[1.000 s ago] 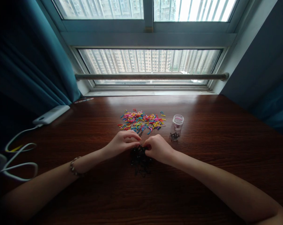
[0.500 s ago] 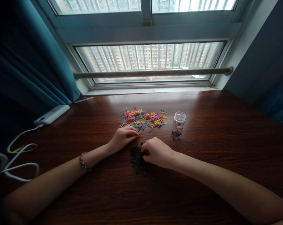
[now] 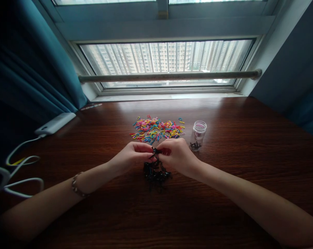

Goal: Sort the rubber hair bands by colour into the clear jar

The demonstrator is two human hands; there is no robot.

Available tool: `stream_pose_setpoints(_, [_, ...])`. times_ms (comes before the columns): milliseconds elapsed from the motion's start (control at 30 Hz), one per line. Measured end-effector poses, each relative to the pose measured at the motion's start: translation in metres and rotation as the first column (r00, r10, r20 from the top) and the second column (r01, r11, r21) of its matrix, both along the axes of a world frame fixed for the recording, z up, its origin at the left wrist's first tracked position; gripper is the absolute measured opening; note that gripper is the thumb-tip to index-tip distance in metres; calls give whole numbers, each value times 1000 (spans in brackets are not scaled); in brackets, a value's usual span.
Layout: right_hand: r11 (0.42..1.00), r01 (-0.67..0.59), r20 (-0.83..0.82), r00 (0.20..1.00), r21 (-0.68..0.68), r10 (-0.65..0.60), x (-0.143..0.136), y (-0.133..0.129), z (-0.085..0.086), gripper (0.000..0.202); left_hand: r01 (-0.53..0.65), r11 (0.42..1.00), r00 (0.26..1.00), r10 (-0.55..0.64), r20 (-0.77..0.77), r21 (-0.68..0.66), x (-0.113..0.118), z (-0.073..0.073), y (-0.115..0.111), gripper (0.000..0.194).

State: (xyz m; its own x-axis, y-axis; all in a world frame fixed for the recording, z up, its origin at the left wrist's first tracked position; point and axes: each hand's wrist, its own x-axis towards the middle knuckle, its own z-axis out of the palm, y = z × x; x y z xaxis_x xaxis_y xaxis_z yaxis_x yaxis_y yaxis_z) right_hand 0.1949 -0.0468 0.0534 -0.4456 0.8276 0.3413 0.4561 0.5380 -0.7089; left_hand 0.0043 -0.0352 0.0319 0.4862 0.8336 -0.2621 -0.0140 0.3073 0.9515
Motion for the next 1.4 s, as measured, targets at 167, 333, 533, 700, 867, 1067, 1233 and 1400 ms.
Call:
stream_pose_setpoints(167, [992, 114, -201, 972, -62, -124, 1, 0, 7, 10, -8, 969, 990, 43, 136, -248, 0, 3, -5, 20])
stream_pose_setpoints(333, [996, 23, -173, 984, -89, -38, 0, -2, 2, 10, 32, 934, 982, 36, 184, -357, 1, 5, -8, 20])
stream_pose_setpoints(533, [999, -31, 22, 999, 11, 31, -3, -5, -2, 11, 57, 928, 972, 33, 233, -368, 1, 6, -10, 14])
stream_pose_setpoints(700, [990, -49, 178, 984, 129, 25, -3, -9, -7, 13, 12, 949, 970, 65, 232, -314, 5, 3, -14, 21])
stream_pose_setpoints(867, [988, -70, 295, 955, 141, 25, -6, -16, -15, 13, -58, 980, 991, 80, 109, -191, 9, -5, -23, 23])
stream_pose_setpoints(1067, [996, -25, 79, 997, 84, 18, -8, -12, -9, 12, -67, 972, 980, 107, 170, -223, 6, -5, -18, 15])
stream_pose_setpoints(1233, [999, 9, -121, 993, -50, -15, -9, -10, -3, 12, -75, 955, 968, 138, 208, -286, 4, -3, -12, 7])
stream_pose_setpoints(1400, [975, 28, -347, 932, -219, -104, -9, -8, -2, 11, -135, 946, 945, 213, 249, -295, 3, 0, -8, 4])
